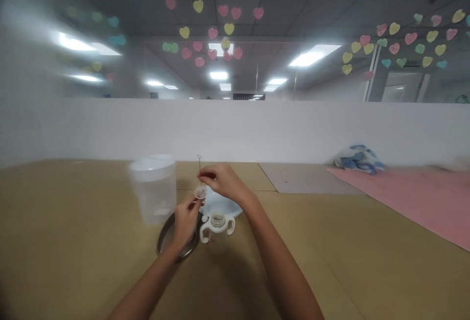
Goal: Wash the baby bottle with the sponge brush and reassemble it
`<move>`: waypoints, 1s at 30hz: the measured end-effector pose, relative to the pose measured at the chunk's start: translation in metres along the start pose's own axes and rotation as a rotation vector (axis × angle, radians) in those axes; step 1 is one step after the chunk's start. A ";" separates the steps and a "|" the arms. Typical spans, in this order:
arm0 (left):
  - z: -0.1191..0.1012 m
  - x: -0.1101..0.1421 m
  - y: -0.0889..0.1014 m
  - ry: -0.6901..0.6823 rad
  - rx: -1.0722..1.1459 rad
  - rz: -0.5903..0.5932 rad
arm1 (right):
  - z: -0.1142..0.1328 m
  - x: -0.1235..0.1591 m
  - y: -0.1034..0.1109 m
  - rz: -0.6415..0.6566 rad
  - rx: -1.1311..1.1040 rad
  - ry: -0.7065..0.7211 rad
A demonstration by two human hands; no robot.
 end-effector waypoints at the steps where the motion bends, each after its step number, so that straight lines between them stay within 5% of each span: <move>1: 0.000 0.001 0.000 -0.007 -0.007 0.001 | -0.001 0.000 -0.003 0.028 0.015 -0.008; 10: -0.006 0.001 0.002 -0.094 -0.081 -0.029 | -0.003 0.001 -0.019 0.129 0.184 -0.029; 16: -0.008 0.000 0.011 -0.123 -0.135 -0.076 | 0.036 0.010 -0.007 0.072 0.090 -0.011; 20: -0.013 0.001 0.010 -0.158 -0.112 -0.056 | 0.052 0.015 -0.001 -0.036 0.254 0.038; 30: -0.014 0.003 -0.001 -0.128 -0.055 0.035 | 0.025 0.007 -0.032 -0.090 0.590 0.151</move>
Point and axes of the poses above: each hand's wrist, its own x-axis away from the middle knuckle, its own y-axis out of the back of the hand, z = x × y, the point moved 9 cm from there along -x, towards the middle knuckle, and after that the axes turned 7 degrees about -y, right-handed, at the moved point
